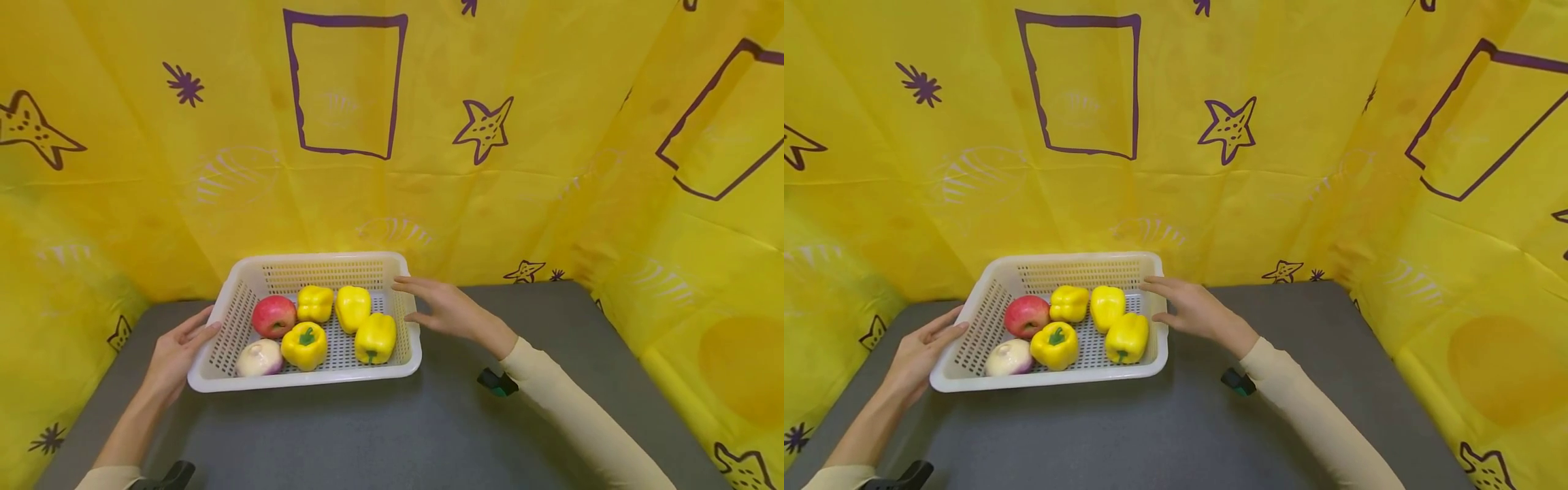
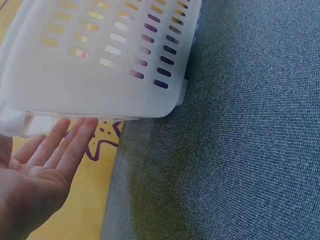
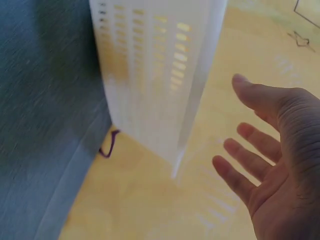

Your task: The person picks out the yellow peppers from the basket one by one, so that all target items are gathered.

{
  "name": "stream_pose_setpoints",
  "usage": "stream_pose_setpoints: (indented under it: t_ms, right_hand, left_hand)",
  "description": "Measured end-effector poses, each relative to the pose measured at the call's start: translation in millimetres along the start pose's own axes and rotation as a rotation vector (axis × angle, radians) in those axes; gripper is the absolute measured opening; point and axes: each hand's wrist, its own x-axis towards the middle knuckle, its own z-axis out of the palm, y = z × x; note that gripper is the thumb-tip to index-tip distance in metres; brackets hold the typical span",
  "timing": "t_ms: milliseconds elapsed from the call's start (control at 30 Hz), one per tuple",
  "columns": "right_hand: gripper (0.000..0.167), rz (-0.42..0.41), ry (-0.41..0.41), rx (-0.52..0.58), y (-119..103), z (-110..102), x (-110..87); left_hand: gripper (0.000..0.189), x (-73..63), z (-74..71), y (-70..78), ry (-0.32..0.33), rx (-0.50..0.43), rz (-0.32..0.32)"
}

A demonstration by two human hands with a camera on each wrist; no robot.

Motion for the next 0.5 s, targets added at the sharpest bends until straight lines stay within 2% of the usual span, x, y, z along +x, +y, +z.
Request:
stream_pose_setpoints:
  t_ms: [200, 500]
  right_hand:
    - [0.061, -0.002, -0.109, 0.005, -13.5, 7.3, 12.3]
    - [0.061, -0.004, -0.282, -0.084, -29.2, 22.8, 26.5]
  left_hand:
    - [0.076, 0.7, 0.0, -1.7, 0.007, 0.008, -0.013]
    - [0.076, 0.0, 1.4, -1.2, 0.012, 0.011, -0.025]
